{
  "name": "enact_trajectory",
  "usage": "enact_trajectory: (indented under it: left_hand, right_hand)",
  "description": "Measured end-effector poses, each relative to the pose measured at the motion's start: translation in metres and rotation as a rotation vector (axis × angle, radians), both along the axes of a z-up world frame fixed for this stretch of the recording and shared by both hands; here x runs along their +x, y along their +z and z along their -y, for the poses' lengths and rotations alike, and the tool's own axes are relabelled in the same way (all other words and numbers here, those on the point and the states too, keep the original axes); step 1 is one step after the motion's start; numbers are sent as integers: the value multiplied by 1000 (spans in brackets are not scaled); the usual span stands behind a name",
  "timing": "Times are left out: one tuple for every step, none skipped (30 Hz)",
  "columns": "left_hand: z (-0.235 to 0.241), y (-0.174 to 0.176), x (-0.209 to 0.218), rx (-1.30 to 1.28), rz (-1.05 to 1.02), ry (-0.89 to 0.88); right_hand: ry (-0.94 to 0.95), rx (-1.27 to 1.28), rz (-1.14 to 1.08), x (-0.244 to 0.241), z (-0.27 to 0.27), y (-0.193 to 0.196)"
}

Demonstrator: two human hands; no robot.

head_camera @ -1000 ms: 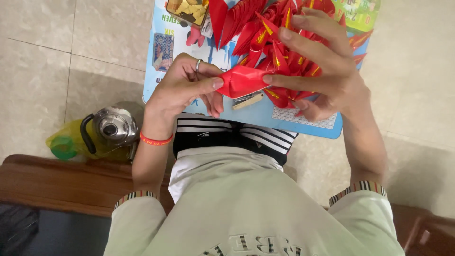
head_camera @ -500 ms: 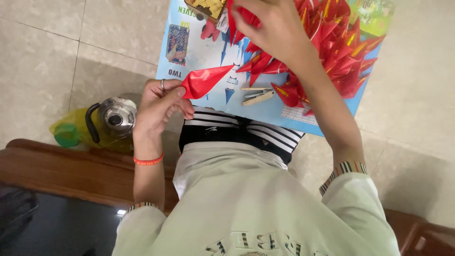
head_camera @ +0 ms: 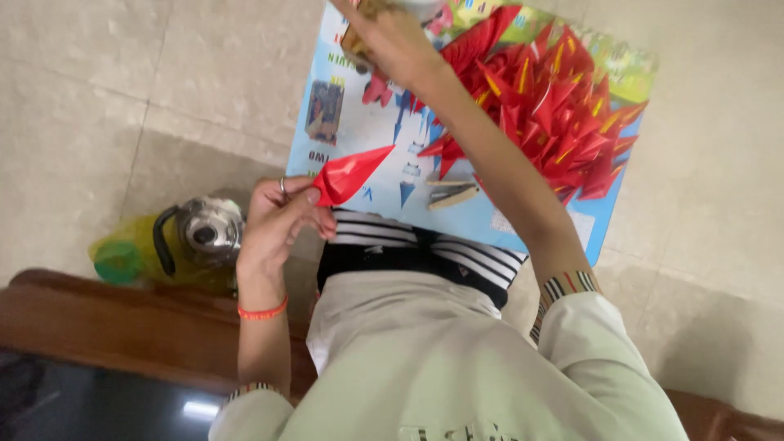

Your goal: Folding red paper into decorative cone shapes and securing them with a stapler.

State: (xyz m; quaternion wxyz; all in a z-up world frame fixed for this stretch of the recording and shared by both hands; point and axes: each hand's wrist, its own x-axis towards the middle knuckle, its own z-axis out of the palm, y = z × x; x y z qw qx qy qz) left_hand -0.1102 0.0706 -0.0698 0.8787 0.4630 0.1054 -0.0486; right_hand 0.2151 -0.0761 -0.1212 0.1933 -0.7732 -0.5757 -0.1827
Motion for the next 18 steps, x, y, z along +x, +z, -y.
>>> enact_trajectory:
  left_hand:
    - [-3, -7, 2, 12, -20, 22]
    - [-3, -14, -5, 19, -57, 46]
    - [-2, -14, -3, 24, -43, 38]
    - [-2, -12, -3, -1, -34, 47]
    - [-2, -11, -4, -25, -26, 56]
    - [-3, -11, -6, -13, -16, 41]
    - [-4, -12, -8, -13, 0, 35]
    - [-4, -13, -9, -13, 17, 28]
    - [-6, -13, -10, -2, 27, 13]
    - [-7, -15, -12, -14, 28, 31]
    - [-8, -17, -13, -26, 28, 49]
    - [-9, -18, -14, -21, 31, 40]
    - [-11, -21, -14, -1, 21, 52]
    - [-12, -24, -17, 17, 5, 67]
    - [-11, -22, -15, 20, 4, 60]
    - [-10, -20, -14, 24, -19, 66]
    - [-8, -19, -13, 29, -41, 73]
    - [-5, -16, -10, 28, -44, 70]
  right_hand:
    - [-42, -110, -90, -7, -3, 18]
    - [-80, -226, -199, -23, -4, 31]
    - [-89, -219, -186, -19, -4, 28]
    - [-77, -174, -116, -18, -3, 22]
    - [-65, -130, -45, -17, -2, 16]
    - [-80, -117, -37, -18, -3, 19]
    - [-102, -191, -41, -19, -5, 23]
    - [-124, -267, -45, -19, -6, 26]
    - [-140, -254, -38, -17, -8, 27]
    - [-159, -327, -152, -16, -8, 27]
    - [-177, -398, -268, -15, -10, 27]
    - [-187, -391, -267, -12, -8, 22]
    - [-125, -255, -258, -10, -7, 17]
    - [-60, -122, -251, -9, -5, 10]
    - [-67, -119, -252, -10, -4, 13]
    - [-93, -141, -242, -12, -3, 15]
    - [-120, -163, -233, -15, -2, 18]
    - [-122, -163, -235, -16, -1, 23]
